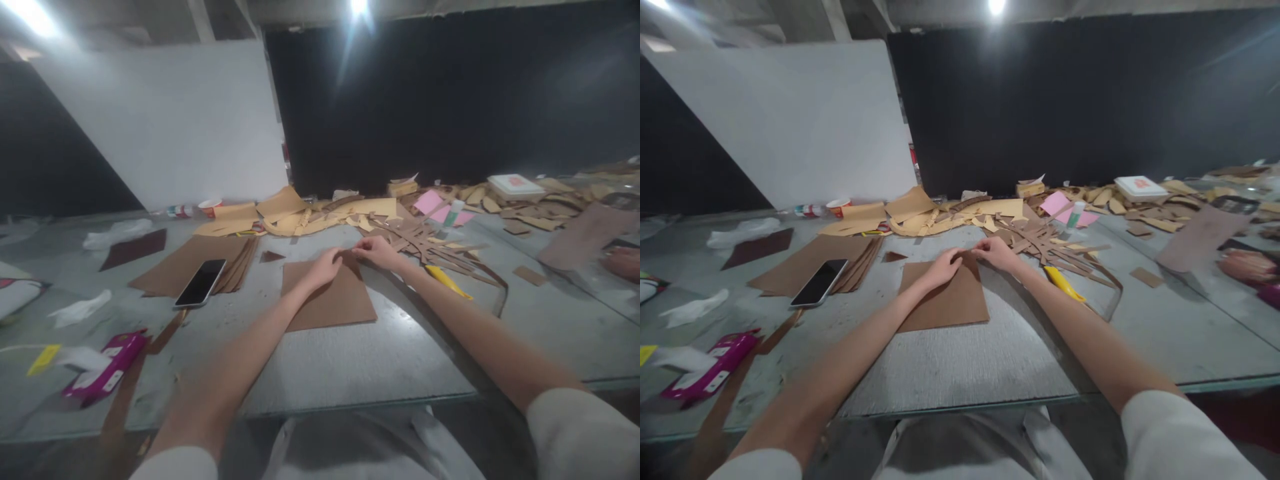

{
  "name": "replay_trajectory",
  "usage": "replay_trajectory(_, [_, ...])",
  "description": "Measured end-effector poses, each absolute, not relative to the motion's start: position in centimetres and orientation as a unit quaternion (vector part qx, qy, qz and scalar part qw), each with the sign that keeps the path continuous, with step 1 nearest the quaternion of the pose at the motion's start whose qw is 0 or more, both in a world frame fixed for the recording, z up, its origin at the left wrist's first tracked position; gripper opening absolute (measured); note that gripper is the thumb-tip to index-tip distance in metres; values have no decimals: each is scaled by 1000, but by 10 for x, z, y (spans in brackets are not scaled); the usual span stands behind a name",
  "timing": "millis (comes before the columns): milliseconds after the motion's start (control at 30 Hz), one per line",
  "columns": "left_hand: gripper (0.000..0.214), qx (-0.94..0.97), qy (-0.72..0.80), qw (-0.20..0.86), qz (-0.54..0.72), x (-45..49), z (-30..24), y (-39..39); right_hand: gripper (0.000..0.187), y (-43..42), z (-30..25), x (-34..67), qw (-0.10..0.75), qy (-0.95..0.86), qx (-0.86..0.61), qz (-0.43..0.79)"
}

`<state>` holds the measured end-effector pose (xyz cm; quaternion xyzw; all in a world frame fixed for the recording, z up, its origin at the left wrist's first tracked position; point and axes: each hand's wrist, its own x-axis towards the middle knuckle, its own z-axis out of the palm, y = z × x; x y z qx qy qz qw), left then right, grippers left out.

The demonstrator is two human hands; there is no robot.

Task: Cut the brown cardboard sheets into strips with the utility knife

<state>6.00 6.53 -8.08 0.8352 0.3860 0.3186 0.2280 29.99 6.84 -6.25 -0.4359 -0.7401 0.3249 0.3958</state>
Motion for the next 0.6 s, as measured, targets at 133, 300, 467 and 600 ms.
replay_trajectory(133, [27,833,404,253,283,59,-65,70,38,63,-63,295,390,-745,-431,328])
replay_trajectory(300, [28,838,427,239,241,66,-47,75,37,56,-63,289,370,-750,-434,336])
replay_trajectory(467, [26,828,448,227,249,73,-50,74,33,54,-62,291,344,-778,-435,293])
replay_trajectory(600, [27,817,449,248,262,73,-57,73,24,52,-61,291,334,-806,-450,194])
